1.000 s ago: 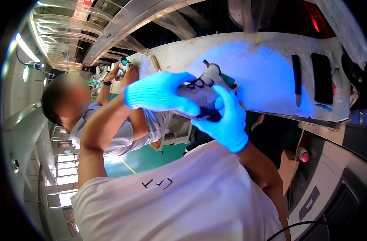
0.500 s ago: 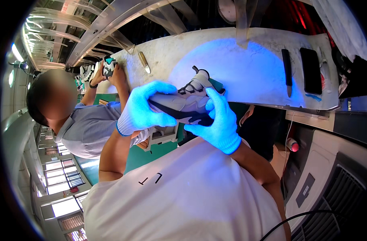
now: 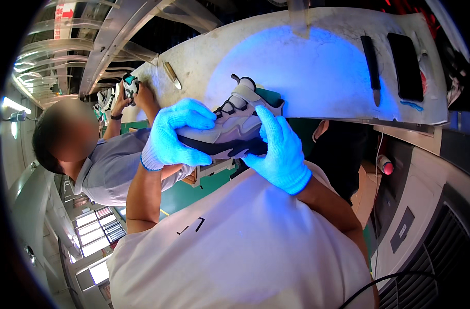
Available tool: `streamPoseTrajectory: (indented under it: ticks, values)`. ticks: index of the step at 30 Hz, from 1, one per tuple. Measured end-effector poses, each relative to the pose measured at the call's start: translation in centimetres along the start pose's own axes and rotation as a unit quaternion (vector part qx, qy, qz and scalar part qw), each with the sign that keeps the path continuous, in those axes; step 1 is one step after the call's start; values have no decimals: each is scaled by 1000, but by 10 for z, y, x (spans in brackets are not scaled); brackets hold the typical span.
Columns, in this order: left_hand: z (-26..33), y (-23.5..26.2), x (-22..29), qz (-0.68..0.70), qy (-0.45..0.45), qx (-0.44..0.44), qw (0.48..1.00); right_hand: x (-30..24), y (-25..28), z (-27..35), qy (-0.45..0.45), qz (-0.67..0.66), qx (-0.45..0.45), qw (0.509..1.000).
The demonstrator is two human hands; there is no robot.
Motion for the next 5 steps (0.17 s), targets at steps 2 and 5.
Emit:
streamPoseTrajectory:
  ticks: [2,5]
  values:
    - [0,1,-3,6,2,-7,1000,1,2,-3,-6,3,11,1000]
    - [3,0,-6,13,22,-16,1000,2,3,-6,-27,9,-6,1000]
Point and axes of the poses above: each hand's wrist, its own z-axis away from the middle knuckle, its own y-axis out of the back of the hand, x = y × z, the point moved 6 cm from there along -z, towards the middle knuckle, and after that the axes turned 1 degree about x, right-handed, at the moved point
